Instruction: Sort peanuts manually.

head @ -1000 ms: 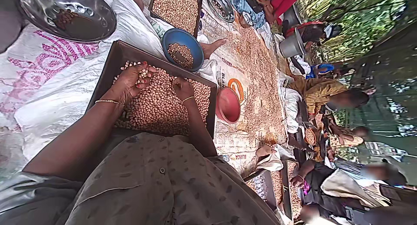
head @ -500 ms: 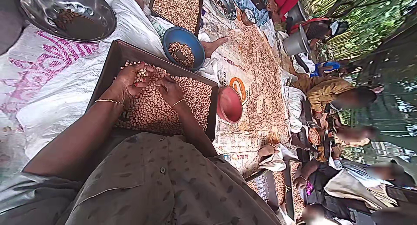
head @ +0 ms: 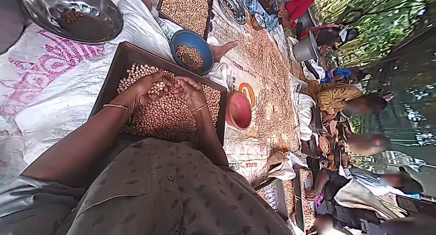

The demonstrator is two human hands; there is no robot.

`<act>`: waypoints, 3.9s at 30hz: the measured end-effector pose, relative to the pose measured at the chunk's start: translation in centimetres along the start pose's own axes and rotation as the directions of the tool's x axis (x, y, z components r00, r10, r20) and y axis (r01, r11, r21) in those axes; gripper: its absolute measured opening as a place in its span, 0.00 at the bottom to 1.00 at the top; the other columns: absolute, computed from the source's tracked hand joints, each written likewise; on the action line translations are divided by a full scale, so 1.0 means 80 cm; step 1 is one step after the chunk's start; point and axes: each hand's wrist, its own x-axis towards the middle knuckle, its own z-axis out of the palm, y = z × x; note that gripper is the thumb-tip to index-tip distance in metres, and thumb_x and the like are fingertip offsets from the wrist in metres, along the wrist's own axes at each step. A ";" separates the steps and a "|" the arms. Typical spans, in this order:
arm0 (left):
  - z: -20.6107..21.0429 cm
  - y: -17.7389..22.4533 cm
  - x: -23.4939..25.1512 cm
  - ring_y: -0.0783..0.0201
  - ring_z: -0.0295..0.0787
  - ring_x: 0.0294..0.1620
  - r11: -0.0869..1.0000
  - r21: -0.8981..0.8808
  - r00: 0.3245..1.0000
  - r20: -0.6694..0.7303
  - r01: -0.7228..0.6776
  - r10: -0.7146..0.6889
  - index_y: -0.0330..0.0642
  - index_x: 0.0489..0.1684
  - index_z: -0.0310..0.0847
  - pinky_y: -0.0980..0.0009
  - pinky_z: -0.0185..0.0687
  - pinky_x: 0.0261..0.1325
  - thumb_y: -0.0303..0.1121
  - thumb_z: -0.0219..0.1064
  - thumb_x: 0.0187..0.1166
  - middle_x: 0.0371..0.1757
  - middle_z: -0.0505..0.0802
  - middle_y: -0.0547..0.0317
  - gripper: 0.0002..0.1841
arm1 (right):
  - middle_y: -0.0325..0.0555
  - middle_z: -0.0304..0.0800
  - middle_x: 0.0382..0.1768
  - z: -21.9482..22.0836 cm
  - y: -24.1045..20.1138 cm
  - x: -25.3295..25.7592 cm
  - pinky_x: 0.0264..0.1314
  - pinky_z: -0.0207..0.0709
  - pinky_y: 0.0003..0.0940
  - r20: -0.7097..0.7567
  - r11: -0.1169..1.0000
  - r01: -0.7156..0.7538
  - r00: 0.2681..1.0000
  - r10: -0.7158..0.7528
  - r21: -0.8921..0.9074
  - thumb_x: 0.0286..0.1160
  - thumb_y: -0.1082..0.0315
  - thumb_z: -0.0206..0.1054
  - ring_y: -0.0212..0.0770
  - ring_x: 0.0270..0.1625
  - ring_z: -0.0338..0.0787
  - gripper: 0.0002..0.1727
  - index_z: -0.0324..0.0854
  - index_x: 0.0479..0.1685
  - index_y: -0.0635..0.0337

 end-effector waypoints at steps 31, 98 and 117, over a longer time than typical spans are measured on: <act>-0.006 0.004 0.001 0.80 0.61 0.09 0.986 -0.124 0.993 -0.061 -0.108 0.101 0.46 0.40 0.82 0.87 0.52 0.10 0.49 0.39 0.95 0.21 0.80 0.70 0.26 | 0.59 0.91 0.55 -0.064 0.013 -0.054 0.57 0.83 0.56 0.129 0.228 0.119 0.991 0.029 -0.966 0.78 0.74 0.62 0.55 0.53 0.92 0.13 0.89 0.55 0.65; -0.039 0.027 -0.012 0.80 0.66 0.12 0.857 -0.348 0.924 -0.187 -0.379 0.333 0.47 0.43 0.81 0.87 0.58 0.13 0.47 0.32 0.97 0.23 0.81 0.71 0.28 | 0.55 0.92 0.39 0.021 0.027 -0.011 0.41 0.85 0.33 0.364 0.681 0.224 0.929 0.067 -0.697 0.79 0.78 0.62 0.36 0.34 0.88 0.09 0.87 0.49 0.73; -0.057 0.037 -0.027 0.79 0.69 0.13 0.638 -0.510 0.811 -0.260 -0.576 0.524 0.47 0.41 0.80 0.86 0.61 0.14 0.43 0.28 0.96 0.23 0.83 0.70 0.29 | 0.56 0.85 0.72 0.120 0.078 0.007 0.75 0.76 0.51 0.386 -0.014 0.399 0.894 0.227 -0.917 0.80 0.72 0.63 0.55 0.77 0.81 0.16 0.89 0.61 0.62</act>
